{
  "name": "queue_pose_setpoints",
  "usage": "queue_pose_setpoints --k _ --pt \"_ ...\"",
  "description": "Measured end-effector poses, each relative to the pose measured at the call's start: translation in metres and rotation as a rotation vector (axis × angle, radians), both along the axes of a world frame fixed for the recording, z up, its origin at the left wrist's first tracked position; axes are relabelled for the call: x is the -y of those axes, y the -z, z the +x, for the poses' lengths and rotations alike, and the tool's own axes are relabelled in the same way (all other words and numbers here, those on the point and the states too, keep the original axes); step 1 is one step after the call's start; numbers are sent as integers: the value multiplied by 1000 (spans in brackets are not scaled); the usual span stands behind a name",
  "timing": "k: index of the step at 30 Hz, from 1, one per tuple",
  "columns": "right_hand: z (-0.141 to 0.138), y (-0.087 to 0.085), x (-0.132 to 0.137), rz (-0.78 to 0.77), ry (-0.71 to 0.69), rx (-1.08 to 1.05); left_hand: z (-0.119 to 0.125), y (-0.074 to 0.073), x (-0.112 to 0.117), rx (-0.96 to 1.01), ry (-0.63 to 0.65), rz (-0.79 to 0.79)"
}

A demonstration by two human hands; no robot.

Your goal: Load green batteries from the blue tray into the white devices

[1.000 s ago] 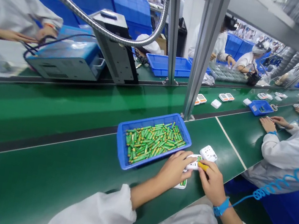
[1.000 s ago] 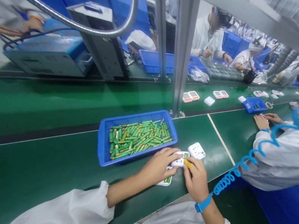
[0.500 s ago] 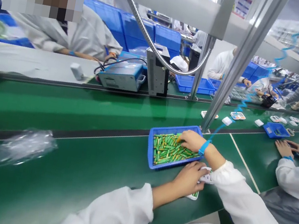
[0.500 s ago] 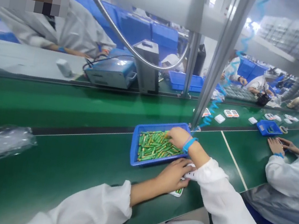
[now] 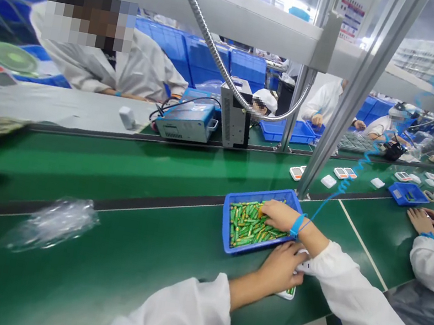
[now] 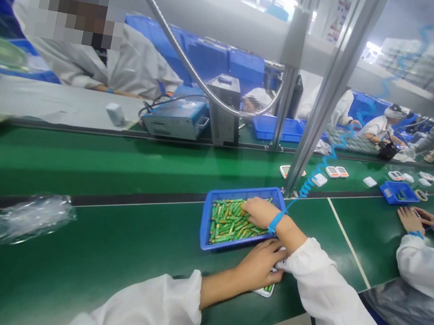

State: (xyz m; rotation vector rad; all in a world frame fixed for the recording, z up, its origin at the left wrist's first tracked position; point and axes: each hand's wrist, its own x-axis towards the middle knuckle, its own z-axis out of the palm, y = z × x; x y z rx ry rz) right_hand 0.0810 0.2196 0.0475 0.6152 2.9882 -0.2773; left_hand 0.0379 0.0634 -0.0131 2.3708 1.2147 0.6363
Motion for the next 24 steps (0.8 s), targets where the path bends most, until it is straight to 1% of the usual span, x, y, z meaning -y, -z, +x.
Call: queue_pose_setpoints --k 3,8,11,13,14,16,18,19,21,22,24 --pt "1 -2 1 -36 11 -27 1 2 0 7 1 7" --pt "10 -6 3 -36 54 -82 2 11 -3 24 -1 29" --pt "26 -16 8 -39 126 -178 0 14 -3 26 15 36" --pt "49 -28 17 -59 226 -287 -3 12 -1 19 34 34" --pt "65 -35 23 -75 300 -358 -4 10 0 19 41 33" --pt "105 -46 42 -114 485 -523 -6 2 0 32 55 35" --pt "147 -51 66 -135 673 -672 -4 -9 -5 53 89 42" --pt "167 -49 79 -131 759 -721 0 -14 -10 58 116 47" --pt "201 -37 102 -112 902 -753 12 -20 -21 46 170 64" --pt "215 -27 113 -113 955 -745 20 -20 -28 27 195 72" --pt "237 -5 128 -162 1035 -727 36 -17 -41 -19 236 79"
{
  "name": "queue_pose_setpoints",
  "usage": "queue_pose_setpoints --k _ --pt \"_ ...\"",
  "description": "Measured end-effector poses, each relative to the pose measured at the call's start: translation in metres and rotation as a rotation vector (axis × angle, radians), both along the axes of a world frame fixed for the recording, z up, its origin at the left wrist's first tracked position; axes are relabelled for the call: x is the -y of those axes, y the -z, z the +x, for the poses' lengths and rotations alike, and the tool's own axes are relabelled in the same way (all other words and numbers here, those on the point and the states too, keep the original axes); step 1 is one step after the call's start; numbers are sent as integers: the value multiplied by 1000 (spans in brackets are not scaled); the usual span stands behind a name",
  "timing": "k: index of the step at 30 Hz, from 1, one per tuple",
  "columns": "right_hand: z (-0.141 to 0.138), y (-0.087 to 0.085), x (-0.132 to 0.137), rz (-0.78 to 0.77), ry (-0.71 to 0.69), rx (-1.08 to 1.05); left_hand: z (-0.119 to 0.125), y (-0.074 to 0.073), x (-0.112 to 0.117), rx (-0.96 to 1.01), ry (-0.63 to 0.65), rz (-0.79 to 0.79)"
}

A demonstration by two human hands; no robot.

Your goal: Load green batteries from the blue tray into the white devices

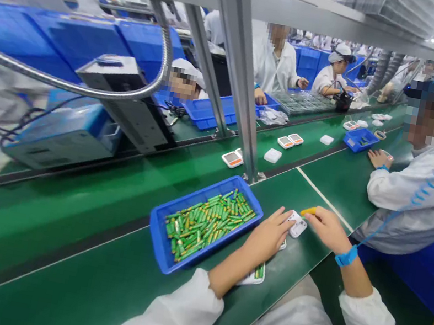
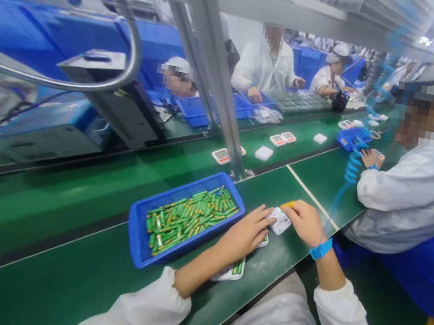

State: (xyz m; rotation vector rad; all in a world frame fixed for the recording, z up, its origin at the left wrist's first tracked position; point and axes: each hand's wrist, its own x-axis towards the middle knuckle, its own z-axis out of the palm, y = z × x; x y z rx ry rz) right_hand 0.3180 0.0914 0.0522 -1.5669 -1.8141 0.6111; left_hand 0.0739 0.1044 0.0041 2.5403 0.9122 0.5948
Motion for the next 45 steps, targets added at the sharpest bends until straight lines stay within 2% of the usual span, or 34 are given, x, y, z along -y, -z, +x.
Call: queue_pose_setpoints --k 3,6,9,15,21,26,31,37,41,45 --pt "19 30 11 -108 48 -101 18 11 -13 -50 17 -3" --pt "26 43 11 -179 59 -156 23 17 -14 -61 -19 6" --pt "26 42 3 -203 19 -88 22 15 -9 -79 -73 41" --pt "14 36 -14 -67 -41 167 23 9 -4 -74 -119 59" --pt "12 24 -20 -140 20 120 25 15 -3 -40 -124 42" --pt "13 15 -23 -185 -1 231 25 17 -1 -32 -128 43" --pt "4 28 -23 -47 57 349 26 15 -1 -40 -131 59" --pt "-10 49 -1 32 154 249 28 14 1 -62 -146 49" --pt "-16 55 17 125 195 231 29 15 2 -58 -158 41" --pt "-18 57 22 137 197 186 29 12 3 -77 -156 51"
